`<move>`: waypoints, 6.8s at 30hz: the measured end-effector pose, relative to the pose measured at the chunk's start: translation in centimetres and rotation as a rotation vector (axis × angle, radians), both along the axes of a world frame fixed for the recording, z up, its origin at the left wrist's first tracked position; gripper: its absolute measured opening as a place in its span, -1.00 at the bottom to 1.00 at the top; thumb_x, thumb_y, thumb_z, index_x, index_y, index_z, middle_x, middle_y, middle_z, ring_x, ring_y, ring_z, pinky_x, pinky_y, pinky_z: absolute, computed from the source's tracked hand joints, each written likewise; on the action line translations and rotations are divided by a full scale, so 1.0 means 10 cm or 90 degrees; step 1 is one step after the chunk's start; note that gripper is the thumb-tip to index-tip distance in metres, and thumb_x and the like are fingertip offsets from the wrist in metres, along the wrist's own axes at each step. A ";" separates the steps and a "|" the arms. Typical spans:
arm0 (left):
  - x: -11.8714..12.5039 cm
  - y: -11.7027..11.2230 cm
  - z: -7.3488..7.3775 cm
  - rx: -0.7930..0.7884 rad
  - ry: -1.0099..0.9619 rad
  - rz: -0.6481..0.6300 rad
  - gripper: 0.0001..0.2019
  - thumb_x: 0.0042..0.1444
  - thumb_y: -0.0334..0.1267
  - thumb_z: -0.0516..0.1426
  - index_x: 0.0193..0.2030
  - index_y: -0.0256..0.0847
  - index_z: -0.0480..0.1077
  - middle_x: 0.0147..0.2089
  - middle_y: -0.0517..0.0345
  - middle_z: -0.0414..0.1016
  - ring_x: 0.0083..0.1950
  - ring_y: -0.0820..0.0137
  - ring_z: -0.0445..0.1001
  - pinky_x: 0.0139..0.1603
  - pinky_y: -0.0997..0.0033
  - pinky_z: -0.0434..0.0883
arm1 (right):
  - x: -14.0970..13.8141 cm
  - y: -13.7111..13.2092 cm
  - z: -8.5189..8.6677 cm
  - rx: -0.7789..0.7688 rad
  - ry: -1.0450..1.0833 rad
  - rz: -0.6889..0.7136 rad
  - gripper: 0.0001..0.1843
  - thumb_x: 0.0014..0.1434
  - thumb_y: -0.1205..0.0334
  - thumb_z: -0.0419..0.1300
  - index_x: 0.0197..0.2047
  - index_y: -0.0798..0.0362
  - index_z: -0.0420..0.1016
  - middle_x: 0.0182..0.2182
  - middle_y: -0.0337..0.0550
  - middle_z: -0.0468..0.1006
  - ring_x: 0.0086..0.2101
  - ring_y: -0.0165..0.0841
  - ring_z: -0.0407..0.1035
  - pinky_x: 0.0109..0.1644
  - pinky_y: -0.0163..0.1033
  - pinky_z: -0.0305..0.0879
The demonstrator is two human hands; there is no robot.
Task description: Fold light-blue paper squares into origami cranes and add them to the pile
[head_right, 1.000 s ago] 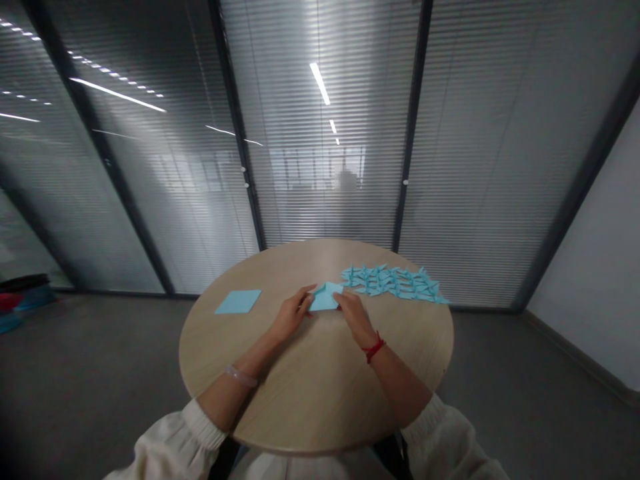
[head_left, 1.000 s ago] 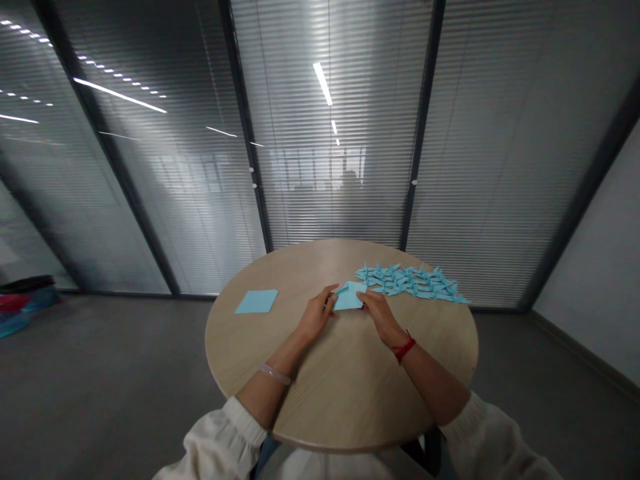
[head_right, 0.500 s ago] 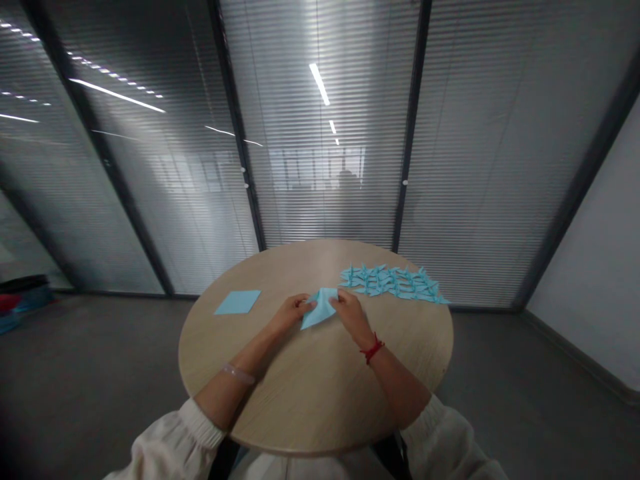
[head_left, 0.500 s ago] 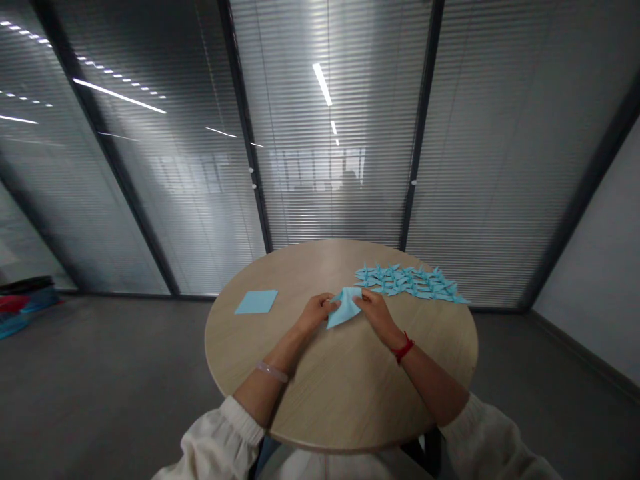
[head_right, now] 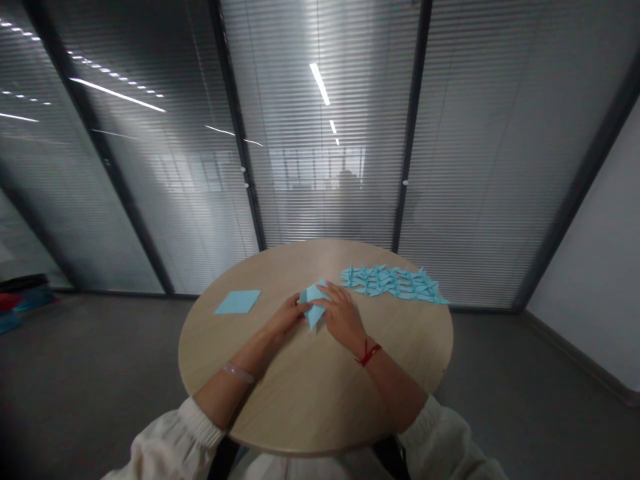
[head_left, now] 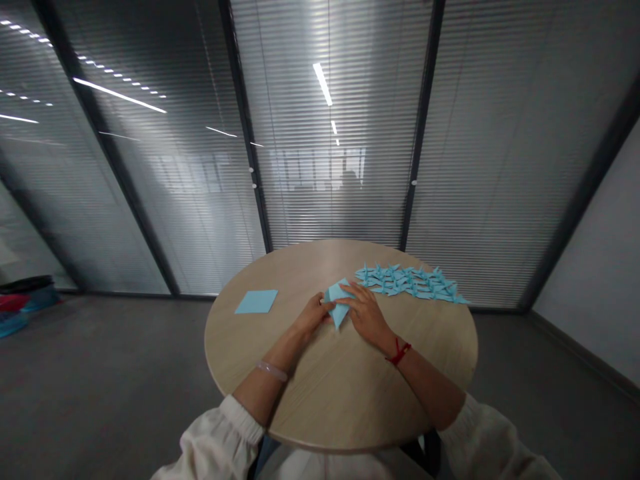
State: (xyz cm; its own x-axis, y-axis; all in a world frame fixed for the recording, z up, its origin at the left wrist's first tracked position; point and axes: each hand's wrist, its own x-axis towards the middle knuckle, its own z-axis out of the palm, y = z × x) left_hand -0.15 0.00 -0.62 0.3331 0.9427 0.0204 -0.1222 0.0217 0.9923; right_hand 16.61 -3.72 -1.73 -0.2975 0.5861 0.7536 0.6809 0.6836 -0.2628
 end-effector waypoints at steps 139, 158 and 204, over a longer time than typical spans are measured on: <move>-0.04 -0.02 0.09 0.077 -0.123 0.043 -0.66 -0.16 -0.07 0.30 -0.39 -0.36 0.47 -0.36 0.04 0.54 -0.32 0.37 0.50 -0.14 0.29 0.45 | 0.06 0.13 -0.05 -0.458 0.466 0.072 -0.63 -0.21 0.04 0.33 -0.44 0.21 0.55 -0.54 -0.19 0.47 -0.52 -0.43 0.26 -0.40 -0.31 0.19; -0.02 -0.03 0.11 0.100 -0.124 0.101 -0.67 -0.17 -0.04 0.29 -0.49 -0.33 0.47 -0.54 0.13 0.47 -0.47 0.41 0.45 -0.37 0.43 0.42 | 0.05 0.13 -0.04 -0.460 0.442 0.066 -0.62 -0.20 0.02 0.32 -0.45 0.22 0.57 -0.55 -0.18 0.47 -0.51 -0.41 0.26 -0.39 -0.30 0.17; -0.08 -0.01 0.15 0.009 -0.207 0.154 -0.70 0.03 -0.13 0.20 -0.28 -0.40 0.47 -0.32 -0.08 0.56 -0.40 0.42 0.53 -0.38 0.50 0.49 | 0.06 0.15 -0.07 -0.445 0.446 0.073 -0.64 -0.18 0.00 0.30 -0.52 0.19 0.50 -0.59 -0.24 0.41 -0.55 -0.46 0.19 -0.44 -0.33 0.14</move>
State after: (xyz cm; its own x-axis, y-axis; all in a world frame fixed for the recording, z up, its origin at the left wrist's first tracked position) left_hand -0.93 -0.14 0.83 0.0754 0.9919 0.1022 -0.4289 -0.0602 0.9013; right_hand 17.18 -2.26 -2.45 -0.0003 0.9610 0.2764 0.1581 0.2730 -0.9489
